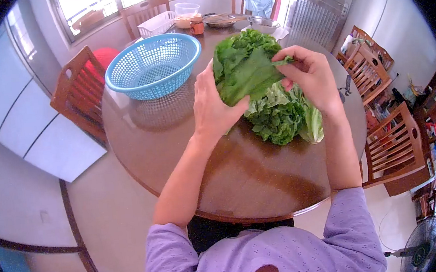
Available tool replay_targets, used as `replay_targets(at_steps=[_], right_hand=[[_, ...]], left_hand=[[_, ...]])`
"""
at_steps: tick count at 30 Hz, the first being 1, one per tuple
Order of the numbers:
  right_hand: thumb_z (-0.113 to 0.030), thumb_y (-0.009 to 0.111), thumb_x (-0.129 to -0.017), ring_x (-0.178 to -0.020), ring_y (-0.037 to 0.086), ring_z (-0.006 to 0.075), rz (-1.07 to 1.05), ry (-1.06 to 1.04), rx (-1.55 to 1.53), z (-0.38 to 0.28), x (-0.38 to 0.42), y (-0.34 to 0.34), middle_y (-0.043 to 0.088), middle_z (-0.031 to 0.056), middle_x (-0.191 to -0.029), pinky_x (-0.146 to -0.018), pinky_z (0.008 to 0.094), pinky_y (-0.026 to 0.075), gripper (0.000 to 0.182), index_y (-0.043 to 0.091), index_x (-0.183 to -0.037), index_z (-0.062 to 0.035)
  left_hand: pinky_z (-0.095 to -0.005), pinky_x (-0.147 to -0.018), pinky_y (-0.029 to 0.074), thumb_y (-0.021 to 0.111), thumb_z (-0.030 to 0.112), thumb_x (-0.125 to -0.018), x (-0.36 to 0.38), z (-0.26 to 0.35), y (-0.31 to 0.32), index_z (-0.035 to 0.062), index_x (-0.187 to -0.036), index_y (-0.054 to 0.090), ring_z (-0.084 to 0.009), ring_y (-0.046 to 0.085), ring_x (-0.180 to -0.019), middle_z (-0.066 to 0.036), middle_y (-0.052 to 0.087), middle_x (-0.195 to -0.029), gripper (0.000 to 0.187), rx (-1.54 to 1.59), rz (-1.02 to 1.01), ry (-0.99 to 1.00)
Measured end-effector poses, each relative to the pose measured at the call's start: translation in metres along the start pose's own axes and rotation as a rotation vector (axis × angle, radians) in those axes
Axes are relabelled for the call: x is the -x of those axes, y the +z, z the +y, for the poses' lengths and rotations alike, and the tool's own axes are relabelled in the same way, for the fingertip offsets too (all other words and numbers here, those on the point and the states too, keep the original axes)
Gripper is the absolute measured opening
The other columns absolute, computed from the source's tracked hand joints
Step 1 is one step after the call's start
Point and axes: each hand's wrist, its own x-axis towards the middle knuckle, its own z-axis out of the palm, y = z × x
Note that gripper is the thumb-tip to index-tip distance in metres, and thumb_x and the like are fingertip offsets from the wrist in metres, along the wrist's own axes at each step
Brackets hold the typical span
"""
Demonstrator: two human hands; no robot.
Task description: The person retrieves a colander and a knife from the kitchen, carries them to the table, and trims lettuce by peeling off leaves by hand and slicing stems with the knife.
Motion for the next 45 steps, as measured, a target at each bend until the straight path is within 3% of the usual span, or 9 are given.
replay_targets(at_steps=[4,11,12,16,22,25,26,36,45], right_hand=[[-0.001,0.061,-0.084,-0.056,0.053,0.0059,0.027,0.115,-0.238,-0.004,-0.002,-0.032,0.058,-0.0003,-0.066,-0.052,0.0201,0.043,0.016,0.064,-0.100,-0.0013],[-0.004,0.065,-0.083,-0.060,0.057,0.0056,0.054,-0.088,0.152,-0.016,0.010,-0.009,0.062,0.0013,-0.075,-0.056,0.0204,0.045,0.019,0.063,-0.102,-0.0021],[-0.003,0.068,-0.079,-0.065,0.062,0.0113,0.026,-0.019,0.192,-0.017,0.012,-0.004,0.065,0.0054,-0.083,-0.060,0.0240,0.049,0.025,0.063,-0.104,-0.0038],[0.000,0.069,-0.073,-0.084,0.063,0.0297,0.062,-0.291,0.413,-0.010,0.012,0.016,0.064,0.0133,-0.099,-0.068,0.0356,0.052,0.032,0.062,-0.103,-0.0058],[-0.002,0.066,-0.078,-0.074,0.064,0.0259,0.111,-0.318,0.484,0.000,0.016,0.017,0.064,0.0113,-0.088,-0.065,0.0334,0.052,0.020,0.061,-0.098,-0.0029],[-0.006,0.062,-0.087,-0.068,0.063,0.0166,0.216,0.023,-0.325,0.002,0.012,0.003,0.062,0.0063,-0.081,-0.062,0.0296,0.052,0.009,0.061,-0.095,-0.0021],[-0.009,0.059,-0.092,-0.068,0.060,0.0102,0.299,-0.050,-0.468,-0.002,0.011,0.000,0.060,0.0030,-0.079,-0.060,0.0260,0.052,0.007,0.061,-0.094,-0.0024],[0.004,0.062,-0.079,-0.080,0.058,0.0110,-0.123,-0.185,0.088,-0.031,-0.005,-0.033,0.061,0.0022,-0.087,-0.072,0.0266,0.050,0.021,0.062,-0.100,-0.0014],[0.015,0.056,-0.063,-0.104,0.059,0.0324,-0.231,-0.479,0.505,-0.037,0.009,-0.023,0.061,0.0139,-0.108,-0.087,0.0348,0.049,0.039,0.060,-0.097,-0.0023]], left_hand=[[-0.0461,-0.095,0.039,0.077,0.021,-0.061,-0.001,-0.011,-0.002,0.0030,-0.137,0.033,-0.0353,0.045,-0.113,-0.017,0.045,-0.122,0.089,-0.118,0.019,0.058],[-0.0468,-0.093,0.040,0.077,0.021,-0.060,-0.003,-0.004,-0.006,0.0041,-0.136,0.035,-0.0341,0.044,-0.114,-0.016,0.044,-0.123,0.089,-0.209,0.005,0.072],[-0.0468,-0.092,0.040,0.078,0.021,-0.060,-0.003,-0.003,-0.006,0.0042,-0.136,0.035,-0.0341,0.044,-0.114,-0.016,0.044,-0.123,0.089,-0.221,0.006,0.080],[-0.0468,-0.092,0.040,0.078,0.021,-0.060,-0.002,0.001,-0.007,0.0040,-0.136,0.036,-0.0341,0.044,-0.114,-0.016,0.044,-0.123,0.088,-0.242,-0.002,0.091],[-0.0471,-0.094,0.038,0.078,0.020,-0.060,-0.003,0.001,-0.009,0.0041,-0.135,0.036,-0.0346,0.043,-0.115,-0.016,0.043,-0.125,0.087,-0.193,0.003,0.114],[-0.0469,-0.095,0.036,0.078,0.020,-0.060,-0.002,-0.005,-0.007,0.0044,-0.135,0.037,-0.0344,0.042,-0.116,-0.015,0.043,-0.125,0.087,-0.195,0.031,0.135],[-0.0467,-0.096,0.035,0.078,0.020,-0.060,-0.003,-0.007,-0.008,0.0045,-0.135,0.037,-0.0342,0.042,-0.116,-0.015,0.043,-0.125,0.087,-0.205,0.041,0.144],[-0.0458,-0.102,0.032,0.079,0.019,-0.055,-0.002,0.000,-0.012,0.0069,-0.131,0.046,-0.0338,0.042,-0.122,-0.013,0.045,-0.130,0.084,-0.294,-0.016,0.312],[-0.0483,-0.101,0.031,0.080,0.019,-0.054,-0.001,0.005,-0.011,0.0142,-0.130,0.048,-0.0335,0.041,-0.121,-0.012,0.044,-0.129,0.083,-0.304,-0.024,0.370]])
